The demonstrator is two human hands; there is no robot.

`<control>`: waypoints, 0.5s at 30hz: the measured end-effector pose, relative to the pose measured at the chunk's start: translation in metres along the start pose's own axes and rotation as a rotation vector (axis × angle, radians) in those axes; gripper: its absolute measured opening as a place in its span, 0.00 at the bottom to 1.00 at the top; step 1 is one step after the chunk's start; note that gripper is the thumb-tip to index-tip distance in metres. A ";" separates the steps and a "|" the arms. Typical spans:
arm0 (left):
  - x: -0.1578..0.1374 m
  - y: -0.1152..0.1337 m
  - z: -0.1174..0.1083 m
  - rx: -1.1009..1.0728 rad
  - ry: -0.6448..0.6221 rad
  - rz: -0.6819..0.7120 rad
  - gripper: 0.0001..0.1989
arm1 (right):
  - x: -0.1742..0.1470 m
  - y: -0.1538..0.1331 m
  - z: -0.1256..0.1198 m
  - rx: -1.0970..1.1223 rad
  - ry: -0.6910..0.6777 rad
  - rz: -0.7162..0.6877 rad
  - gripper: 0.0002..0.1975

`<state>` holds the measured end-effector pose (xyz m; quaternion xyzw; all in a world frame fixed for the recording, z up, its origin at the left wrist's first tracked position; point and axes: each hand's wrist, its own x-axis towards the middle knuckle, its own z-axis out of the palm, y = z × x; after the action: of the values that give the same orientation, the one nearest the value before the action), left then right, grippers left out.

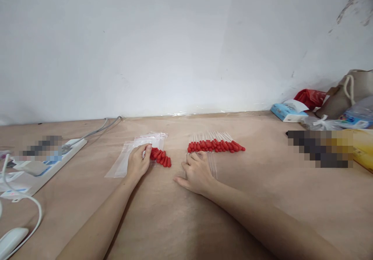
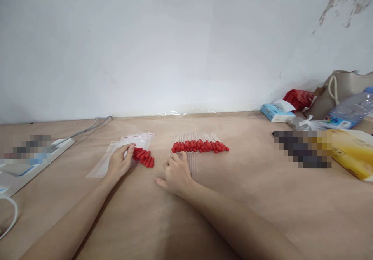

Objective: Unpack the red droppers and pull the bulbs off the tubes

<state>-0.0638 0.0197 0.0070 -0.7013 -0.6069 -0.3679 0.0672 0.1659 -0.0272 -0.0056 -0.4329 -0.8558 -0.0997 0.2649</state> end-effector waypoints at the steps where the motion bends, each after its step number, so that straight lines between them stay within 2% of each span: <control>1: 0.000 -0.001 0.000 -0.002 -0.007 -0.013 0.19 | 0.000 0.000 0.000 0.002 -0.003 -0.001 0.21; 6: 0.003 0.001 -0.007 0.013 0.049 -0.018 0.19 | 0.000 0.001 -0.004 -0.003 0.032 0.005 0.23; 9: 0.005 0.017 -0.012 0.040 0.103 0.089 0.14 | -0.004 0.011 -0.012 0.002 0.092 -0.003 0.21; 11: 0.006 0.035 -0.011 0.035 0.065 0.188 0.11 | -0.011 0.023 -0.018 0.008 0.147 -0.035 0.18; 15: 0.010 0.075 0.005 -0.010 -0.113 0.321 0.08 | -0.029 0.049 -0.028 -0.011 0.231 -0.077 0.14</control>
<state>0.0063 0.0115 0.0358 -0.8092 -0.4880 -0.3155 0.0871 0.2290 -0.0288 -0.0004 -0.3869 -0.8350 -0.1637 0.3554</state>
